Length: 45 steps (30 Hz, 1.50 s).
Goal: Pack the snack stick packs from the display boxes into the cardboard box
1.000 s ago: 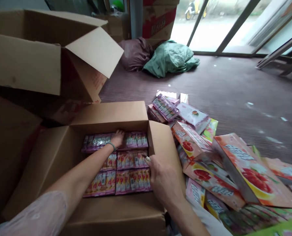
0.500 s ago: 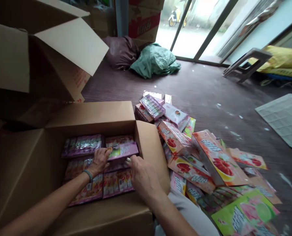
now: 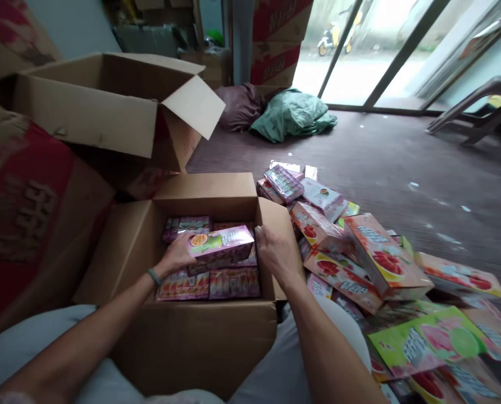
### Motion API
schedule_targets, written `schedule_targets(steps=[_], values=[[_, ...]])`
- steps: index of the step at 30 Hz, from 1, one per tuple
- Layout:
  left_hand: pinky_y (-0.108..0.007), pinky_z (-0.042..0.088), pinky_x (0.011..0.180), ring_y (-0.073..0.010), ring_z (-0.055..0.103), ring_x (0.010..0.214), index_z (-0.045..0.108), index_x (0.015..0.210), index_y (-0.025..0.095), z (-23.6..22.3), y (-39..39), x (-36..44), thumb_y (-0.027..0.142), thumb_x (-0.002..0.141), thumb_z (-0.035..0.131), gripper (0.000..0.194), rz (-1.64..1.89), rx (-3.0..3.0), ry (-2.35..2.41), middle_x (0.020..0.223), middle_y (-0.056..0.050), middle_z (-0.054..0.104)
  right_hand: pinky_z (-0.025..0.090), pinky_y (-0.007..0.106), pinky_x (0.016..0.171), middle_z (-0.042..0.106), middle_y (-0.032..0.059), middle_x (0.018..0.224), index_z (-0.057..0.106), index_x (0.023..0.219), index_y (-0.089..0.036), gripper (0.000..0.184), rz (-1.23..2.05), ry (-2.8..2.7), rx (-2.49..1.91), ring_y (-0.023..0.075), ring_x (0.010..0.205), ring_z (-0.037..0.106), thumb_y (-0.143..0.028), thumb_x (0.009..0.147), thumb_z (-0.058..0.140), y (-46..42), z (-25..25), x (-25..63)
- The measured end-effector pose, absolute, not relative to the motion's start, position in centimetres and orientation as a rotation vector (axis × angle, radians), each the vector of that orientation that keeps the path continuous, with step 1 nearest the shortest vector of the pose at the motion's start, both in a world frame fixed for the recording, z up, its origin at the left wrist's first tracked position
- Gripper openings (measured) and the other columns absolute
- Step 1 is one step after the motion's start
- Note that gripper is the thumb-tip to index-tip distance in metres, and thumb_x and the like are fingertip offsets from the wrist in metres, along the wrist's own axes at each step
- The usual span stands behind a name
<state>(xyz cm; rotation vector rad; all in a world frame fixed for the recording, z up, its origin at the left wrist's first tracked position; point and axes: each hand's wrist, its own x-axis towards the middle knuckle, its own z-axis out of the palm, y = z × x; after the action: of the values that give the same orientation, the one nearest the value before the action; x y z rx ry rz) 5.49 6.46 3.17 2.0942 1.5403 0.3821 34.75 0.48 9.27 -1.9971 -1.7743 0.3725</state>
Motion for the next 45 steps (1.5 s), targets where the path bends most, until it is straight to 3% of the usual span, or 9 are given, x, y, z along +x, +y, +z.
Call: schedule_targets(steps=[5, 13, 18, 24, 29, 32, 36, 41, 45], values=[[-0.037, 0.052, 0.086, -0.0242, 0.059, 0.097, 0.053, 0.119, 0.021, 8.9, -3.3, 0.9, 0.050, 0.050, 0.087, 0.082, 0.638, 1.998, 1.477, 0.110, -0.007, 0.055, 0.034, 0.023, 0.063, 0.060, 0.0006, 0.072, 0.056, 0.084, -0.020, 0.032, 0.398, -1.751, -1.750, 0.0132, 0.065, 0.055, -0.038, 0.100, 0.036, -4.3, 11.8, 31.3], [-0.045, 0.050, 0.093, -0.0282, 0.055, 0.105, 0.044, 0.118, 0.020, 5.6, -10.5, 0.2, 0.050, 0.054, 0.086, 0.083, 0.909, 2.010, 1.373, 0.112, -0.011, 0.054, 0.028, 0.029, 0.059, 0.068, 0.0039, 0.085, 0.061, 0.093, -0.021, 0.016, 0.314, -2.935, -1.484, 0.0168, 0.072, 0.061, -0.016, 0.091, 0.046, -8.4, 17.1, 20.8], [-0.045, 0.050, 0.093, -0.0278, 0.054, 0.104, 0.045, 0.115, 0.019, 5.2, -10.5, 0.2, 0.048, 0.060, 0.082, 0.073, 0.987, 2.056, 1.340, 0.110, -0.011, 0.053, 0.033, 0.031, 0.058, 0.069, 0.0082, 0.090, 0.061, 0.103, -0.018, 0.020, 0.203, -3.181, -1.330, 0.0216, 0.076, 0.065, -0.020, 0.094, 0.043, -8.6, 17.2, 16.5], [-0.044, 0.051, 0.089, -0.0270, 0.054, 0.100, 0.046, 0.112, 0.019, 5.2, -10.7, 0.3, 0.042, 0.065, 0.080, 0.062, 1.027, 2.084, 1.330, 0.107, -0.010, 0.055, 0.039, 0.032, 0.057, 0.069, 0.0135, 0.087, 0.062, 0.097, -0.012, 0.024, 0.053, -3.310, -1.350, 0.0230, 0.076, 0.066, -0.009, 0.092, 0.039, -9.0, 16.8, 14.7], [-0.044, 0.051, 0.088, -0.0268, 0.055, 0.098, 0.044, 0.112, 0.020, 5.0, -10.8, 0.9, 0.042, 0.068, 0.078, 0.060, 1.002, 2.105, 1.314, 0.107, -0.010, 0.054, 0.041, 0.032, 0.062, 0.069, 0.0122, 0.092, 0.061, 0.102, -0.015, 0.023, 0.075, -3.339, -1.347, 0.0231, 0.080, 0.066, -0.013, 0.095, 0.039, -8.9, 16.9, 16.2], [-0.043, 0.051, 0.089, -0.0262, 0.054, 0.099, 0.043, 0.113, 0.020, 5.0, -10.8, 1.1, 0.030, 0.070, 0.074, 0.054, 0.980, 2.109, 1.277, 0.108, -0.010, 0.054, 0.040, 0.031, 0.066, 0.068, 0.0115, 0.095, 0.060, 0.104, -0.016, 0.021, 0.099, -3.321, -1.442, 0.0223, 0.084, 0.066, -0.016, 0.095, 0.041, -8.4, 17.4, 19.5], [-0.042, 0.050, 0.094, -0.0260, 0.053, 0.104, 0.041, 0.119, 0.020, 5.1, -10.6, 1.3, 0.014, 0.063, 0.072, 0.064, 0.962, 2.087, 1.275, 0.112, -0.010, 0.053, 0.037, 0.030, 0.066, 0.069, 0.0107, 0.092, 0.063, 0.099, -0.014, 0.021, 0.029, -3.225, -1.747, 0.0206, 0.082, 0.065, -0.010, 0.094, 0.043, -7.7, 17.7, 25.9], [-0.043, 0.049, 0.095, -0.0271, 0.055, 0.106, 0.041, 0.121, 0.019, 5.6, -10.1, 1.5, 0.024, 0.065, 0.078, 0.068, 0.928, 2.096, 1.293, 0.114, -0.011, 0.053, 0.032, 0.031, 0.064, 0.070, 0.0099, 0.091, 0.065, 0.104, -0.015, 0.028, -0.015, -3.099, -1.795, 0.0186, 0.078, 0.063, -0.004, 0.091, 0.042, -7.3, 16.9, 31.2], [-0.043, 0.049, 0.097, -0.0279, 0.055, 0.107, 0.041, 0.124, 0.017, 5.8, -10.0, 1.5, 0.026, 0.066, 0.078, 0.069, 0.906, 2.124, 1.330, 0.116, -0.013, 0.053, 0.028, 0.030, 0.061, 0.070, 0.0076, 0.087, 0.066, 0.096, -0.018, 0.032, 0.045, -3.003, -1.842, 0.0170, 0.076, 0.063, 0.002, 0.084, 0.044, -7.0, 16.9, 34.2]])
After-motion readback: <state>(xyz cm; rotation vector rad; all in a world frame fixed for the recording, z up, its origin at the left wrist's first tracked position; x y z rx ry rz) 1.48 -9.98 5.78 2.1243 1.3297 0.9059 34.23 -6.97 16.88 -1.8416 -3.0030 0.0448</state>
